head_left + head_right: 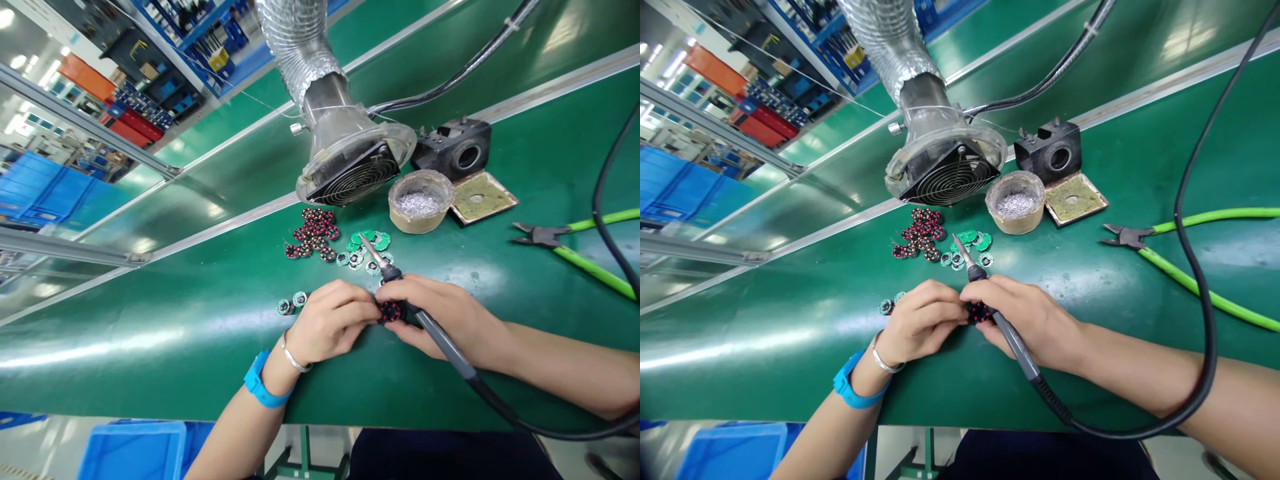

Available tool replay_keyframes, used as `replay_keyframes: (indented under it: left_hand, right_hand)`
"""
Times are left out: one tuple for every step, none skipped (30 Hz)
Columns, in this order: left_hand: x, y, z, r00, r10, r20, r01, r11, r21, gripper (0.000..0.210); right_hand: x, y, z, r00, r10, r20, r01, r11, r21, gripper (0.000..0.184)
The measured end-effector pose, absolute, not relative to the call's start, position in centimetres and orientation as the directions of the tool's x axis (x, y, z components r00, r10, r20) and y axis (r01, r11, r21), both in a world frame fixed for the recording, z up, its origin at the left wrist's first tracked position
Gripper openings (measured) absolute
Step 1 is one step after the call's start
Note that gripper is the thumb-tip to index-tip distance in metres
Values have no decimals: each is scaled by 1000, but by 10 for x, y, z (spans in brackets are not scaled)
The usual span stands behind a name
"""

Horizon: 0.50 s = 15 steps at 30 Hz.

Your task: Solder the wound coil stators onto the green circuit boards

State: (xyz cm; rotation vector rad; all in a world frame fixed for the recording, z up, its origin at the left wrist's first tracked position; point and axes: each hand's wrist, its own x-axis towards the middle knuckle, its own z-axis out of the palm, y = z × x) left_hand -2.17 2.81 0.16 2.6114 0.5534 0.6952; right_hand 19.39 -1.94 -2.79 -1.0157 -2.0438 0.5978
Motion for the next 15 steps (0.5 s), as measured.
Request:
replay_keyframes:
  left_hand:
    - [-20,27,0,806,442,395,256,-861,439,14]
    - [-18,27,-1,811,426,402,245,-870,427,14]
    - [-18,26,-2,813,415,408,240,-878,414,14]
    - [-17,27,-3,813,412,411,242,-882,405,15]
    - [-18,27,-3,809,416,414,250,-882,398,15]
    - [-19,28,-3,804,426,415,263,-880,394,15]
    - [-20,28,-2,796,439,415,280,-877,391,13]
    - [-21,29,-1,790,453,414,296,-872,389,13]
    - [-23,29,0,785,464,409,312,-868,386,12]
    - [-24,29,1,782,475,403,326,-864,384,12]
    - [-24,29,2,780,483,397,339,-860,381,12]
    - [-25,28,3,779,489,391,348,-857,379,12]
    - [-25,28,3,779,493,387,355,-856,377,12]
    - [-25,27,3,779,496,384,358,-854,376,11]
    - [-24,26,3,777,499,384,361,-853,378,11]
  right_hand:
    - [195,-19,-28,-397,815,423,452,575,-682,35]
    - [195,-18,-27,-400,812,426,448,578,-682,35]
    - [196,-18,-27,-400,806,437,446,587,-676,35]
    - [196,-18,-28,-400,794,459,443,605,-661,35]
    - [195,-18,-28,-399,776,488,441,629,-640,35]
    - [194,-19,-28,-398,756,519,439,654,-616,36]
    - [193,-20,-28,-399,735,547,438,678,-591,36]
    - [192,-21,-29,-402,716,570,439,698,-566,36]
    - [191,-22,-29,-404,704,584,447,709,-546,36]
    - [190,-23,-30,-398,701,592,460,711,-533,36]
    - [189,-25,-31,-388,701,599,473,709,-523,35]
    - [187,-26,-31,-379,696,609,480,711,-513,33]
    - [186,-27,-31,-374,690,619,481,715,-507,30]
    - [185,-28,-31,-370,684,628,476,720,-504,28]
    - [185,-29,-30,-366,680,635,466,725,-508,27]
